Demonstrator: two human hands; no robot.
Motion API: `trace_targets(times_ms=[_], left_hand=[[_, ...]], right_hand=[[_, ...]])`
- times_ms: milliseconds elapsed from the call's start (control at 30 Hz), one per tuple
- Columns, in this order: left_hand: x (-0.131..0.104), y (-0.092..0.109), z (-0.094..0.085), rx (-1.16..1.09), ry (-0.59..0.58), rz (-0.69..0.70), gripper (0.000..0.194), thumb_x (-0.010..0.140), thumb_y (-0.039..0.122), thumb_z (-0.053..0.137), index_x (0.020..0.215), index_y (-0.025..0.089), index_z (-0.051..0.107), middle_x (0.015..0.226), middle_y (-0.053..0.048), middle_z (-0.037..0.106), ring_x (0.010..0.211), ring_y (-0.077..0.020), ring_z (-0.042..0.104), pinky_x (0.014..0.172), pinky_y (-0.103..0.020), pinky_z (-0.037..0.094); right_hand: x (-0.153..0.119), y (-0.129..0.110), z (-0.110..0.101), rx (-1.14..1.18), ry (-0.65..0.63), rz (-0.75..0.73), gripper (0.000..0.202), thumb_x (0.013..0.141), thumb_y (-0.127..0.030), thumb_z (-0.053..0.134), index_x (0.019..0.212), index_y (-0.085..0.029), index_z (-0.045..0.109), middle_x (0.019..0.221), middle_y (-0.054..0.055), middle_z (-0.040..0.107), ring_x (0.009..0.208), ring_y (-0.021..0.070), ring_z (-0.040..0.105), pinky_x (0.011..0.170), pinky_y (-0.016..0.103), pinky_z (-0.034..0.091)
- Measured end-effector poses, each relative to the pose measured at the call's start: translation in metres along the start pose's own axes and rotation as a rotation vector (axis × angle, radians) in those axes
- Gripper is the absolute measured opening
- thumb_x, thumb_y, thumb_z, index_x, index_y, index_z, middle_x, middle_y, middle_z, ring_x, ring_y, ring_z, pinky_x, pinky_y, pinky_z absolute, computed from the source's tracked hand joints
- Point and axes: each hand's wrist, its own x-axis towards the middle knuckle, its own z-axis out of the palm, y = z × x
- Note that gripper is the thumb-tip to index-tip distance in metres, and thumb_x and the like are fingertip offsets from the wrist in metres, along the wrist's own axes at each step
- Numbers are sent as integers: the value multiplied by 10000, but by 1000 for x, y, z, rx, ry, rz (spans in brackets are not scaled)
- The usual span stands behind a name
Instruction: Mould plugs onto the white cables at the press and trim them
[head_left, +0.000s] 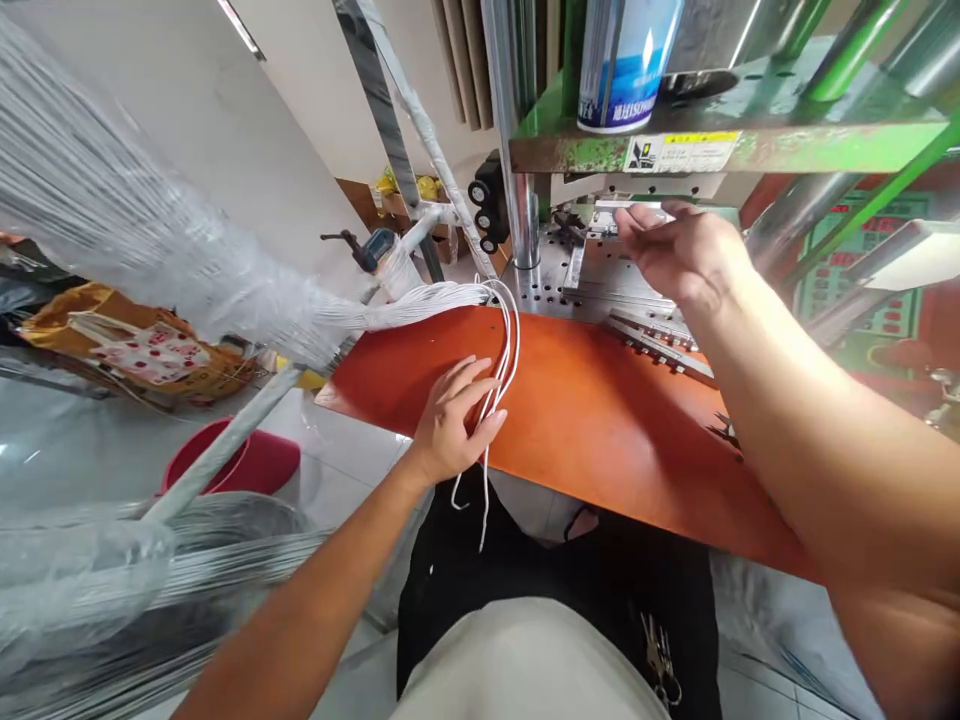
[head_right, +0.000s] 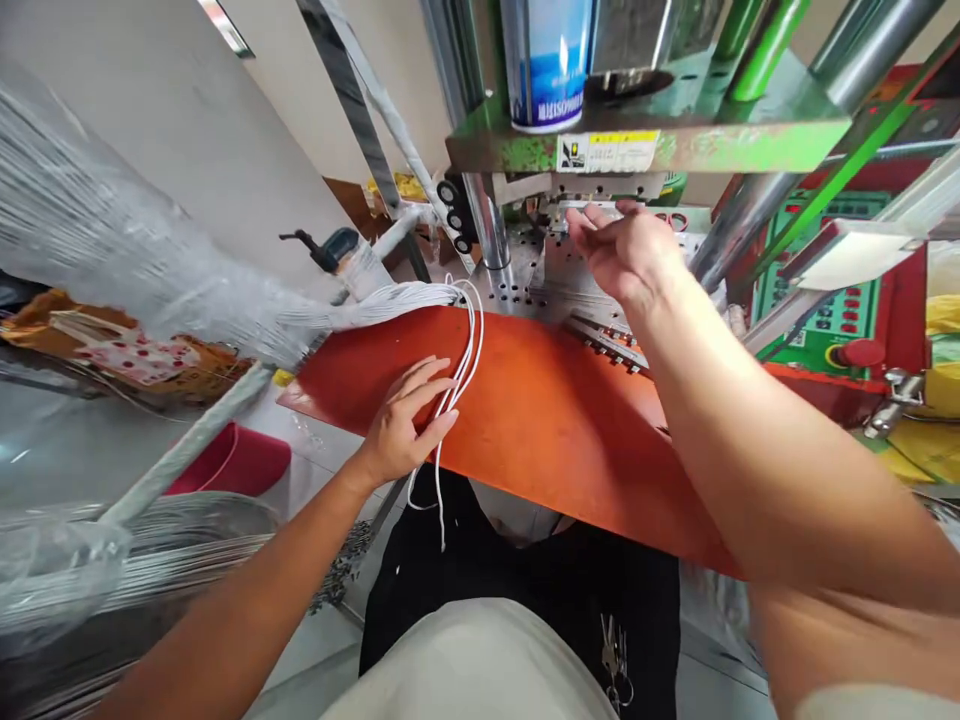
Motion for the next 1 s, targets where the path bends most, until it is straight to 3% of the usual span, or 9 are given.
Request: trace_targets(times_ms=[67, 167, 267, 367, 500, 633, 700, 800, 1000], left_hand=[[-1, 0, -2, -15, -9, 7, 345, 986, 336, 604, 1287, 183, 674, 1551, -124, 567, 1517, -322, 434, 1267, -556, 369], [-2, 0, -3, -24, -23, 27, 332, 994, 319, 596, 1303, 214, 659, 1564, -109, 556, 1520, -323, 431, 1256, -564, 386], [-3, -2, -2, -7, -31, 77, 357, 985, 283, 604, 1337, 231, 628, 1576, -108, 543, 1517, -338, 432, 1238, -587, 405], [-3, -4, -1, 24, -37, 113, 441, 962, 249, 619, 1402, 247, 580, 1576, -108, 545, 1518, -354, 428, 1227, -610, 413], [-3, -1, -2, 78, -97, 137, 535, 933, 241, 634, 1460, 236, 540, 1600, -128, 522, 1527, -379, 410, 1193, -642, 439], [-2, 5, -4, 93, -79, 138, 541, 889, 153, 587, 1427, 207, 573, 1591, -146, 533, 1520, -379, 421, 1164, -665, 452], [-2, 8, -5, 56, -78, 97, 542, 840, 99, 559, 1373, 186, 608, 1577, -145, 549, 1520, -366, 422, 1194, -670, 419], [-1, 12, -4, -46, -119, 27, 507, 782, 138, 588, 1284, 178, 654, 1557, -140, 568, 1490, -351, 456, 1231, -632, 392], [-19, 18, -8, -111, -187, -83, 338, 870, 194, 564, 1183, 221, 690, 1514, -123, 615, 1388, -302, 572, 1140, -527, 498]], right_hand=[[20, -6, 12, -28, -32, -42, 362, 925, -98, 302, 751, 8, 601, 1562, 266, 469, 1447, 229, 476, 981, 280, 470], [32, -11, 22, -85, -63, -103, 622, 810, -105, -18, 748, 134, 553, 1417, 240, 562, 1475, 221, 377, 958, 329, 454], [29, -12, 21, -128, -77, -132, 706, 848, -92, -50, 832, 111, 626, 1300, 173, 658, 1476, 218, 401, 965, 357, 476], [-9, -11, 15, -141, -117, -116, 449, 1014, -161, 254, 1117, -4, 662, 1385, 174, 662, 1350, 189, 596, 987, 363, 536], [-117, 13, 11, -205, -254, -95, 339, 1013, -313, 534, 1263, -123, 662, 1209, 156, 759, 1045, 209, 767, 922, 368, 631], [-205, 59, 11, -831, -475, -279, 633, 980, -219, 566, 1602, -270, 464, 1589, 99, 515, 1479, 286, 495, 1200, 455, 479], [-220, 77, 11, -1002, -510, -381, 724, 968, -269, 611, 1652, -309, 377, 1630, 73, 453, 1492, 310, 473, 1200, 478, 482], [-219, 92, 10, -1112, -401, -454, 793, 964, -358, 624, 1684, -298, 297, 1630, 83, 450, 1427, 326, 551, 1115, 469, 566], [-212, 114, -4, -1017, -341, -498, 707, 940, -399, 564, 1625, -393, 391, 1572, 54, 543, 1335, 383, 623, 1032, 584, 608]])
